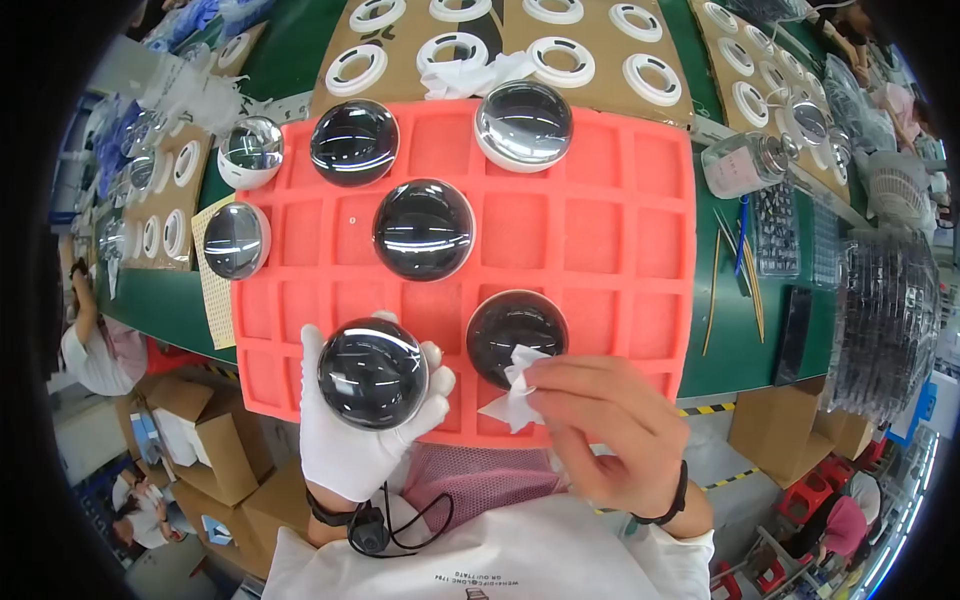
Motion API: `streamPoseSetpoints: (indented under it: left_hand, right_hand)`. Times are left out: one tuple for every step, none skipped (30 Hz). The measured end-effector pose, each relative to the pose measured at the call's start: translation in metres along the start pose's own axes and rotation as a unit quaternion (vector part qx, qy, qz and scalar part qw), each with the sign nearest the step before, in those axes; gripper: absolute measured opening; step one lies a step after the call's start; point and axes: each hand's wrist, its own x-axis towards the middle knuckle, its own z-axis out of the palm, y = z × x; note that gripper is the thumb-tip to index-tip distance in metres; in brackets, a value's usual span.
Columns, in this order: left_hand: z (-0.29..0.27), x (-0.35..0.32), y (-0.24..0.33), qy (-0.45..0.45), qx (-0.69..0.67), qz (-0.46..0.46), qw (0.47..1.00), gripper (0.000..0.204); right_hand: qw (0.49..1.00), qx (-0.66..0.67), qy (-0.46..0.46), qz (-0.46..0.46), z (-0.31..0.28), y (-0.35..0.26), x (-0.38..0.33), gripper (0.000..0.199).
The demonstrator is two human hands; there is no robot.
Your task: The person wipes a crystal ball with a cloth, inserts a memory card into the base, and presses a button with a wooden stick. After repeating the process with a second ball, the person places them on a pink tray and moves it across the workbench.
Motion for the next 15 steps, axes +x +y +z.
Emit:
streamPoseSetpoints:
  left_hand:
    - [0.002,-0.001,0.0,0.013,0.017,-0.001,1.0,0.079]
    - [0.003,-0.001,0.0,0.025,0.033,-0.001,0.999,0.078]
    - [-0.001,-0.001,0.002,0.027,0.033,0.001,0.999,0.078]
    - [-0.008,0.001,0.005,-0.013,0.054,-0.007,0.998,0.077]
    - [-0.012,0.001,0.007,-0.053,0.075,-0.014,0.996,0.077]
    - [-0.011,0.001,0.006,-0.053,0.075,-0.015,0.996,0.077]
    - [-0.007,0.001,0.005,-0.046,0.082,0.003,0.996,0.081]
    - [-0.005,0.001,0.004,-0.039,0.089,0.02,0.995,0.085]
    - [-0.005,0.001,0.003,-0.039,0.089,0.018,0.995,0.085]
    - [-0.006,0.002,0.002,-0.021,0.152,0.064,0.986,0.086]
    - [-0.006,0.002,0.001,-0.003,0.214,0.109,0.971,0.087]
    - [-0.007,0.002,0.001,0.012,0.276,0.142,0.951,0.088]
    - [-0.007,0.0,0.001,0.011,0.277,0.141,0.951,0.088]
    - [-0.006,-0.001,0.003,-0.023,0.285,0.15,0.947,0.082]
    - [-0.007,0.0,0.004,-0.057,0.291,0.156,0.942,0.077]
  right_hand:
    - [1.0,0.004,0.019,0.003,0.0,0.001,0.0,0.026]
    - [0.999,0.007,0.039,0.007,0.0,0.002,0.0,0.021]
    - [0.999,0.01,0.038,0.007,0.0,0.002,-0.001,0.021]
    - [0.999,0.006,0.042,0.021,0.0,0.003,-0.002,0.021]
    - [0.998,0.001,0.046,0.034,0.0,0.004,-0.003,0.021]
    - [0.998,0.001,0.046,0.035,0.0,0.005,-0.003,0.021]
    - [0.998,-0.002,0.048,0.042,0.001,0.006,-0.003,0.021]
    - [0.998,-0.005,0.05,0.049,0.001,0.007,-0.003,0.021]
    - [0.997,-0.006,0.052,0.05,0.001,0.007,-0.004,0.021]
    - [0.996,-0.013,0.062,0.063,0.001,0.007,-0.004,0.022]
    - [0.994,-0.021,0.071,0.077,0.002,0.008,-0.004,0.022]
    - [0.994,-0.021,0.073,0.077,0.0,0.009,-0.005,0.022]
    - [0.994,-0.019,0.071,0.083,-0.001,0.013,-0.006,0.023]
    - [0.993,-0.017,0.069,0.089,-0.001,0.016,-0.007,0.025]
    - [0.993,-0.022,0.071,0.092,0.0,0.018,-0.009,0.025]
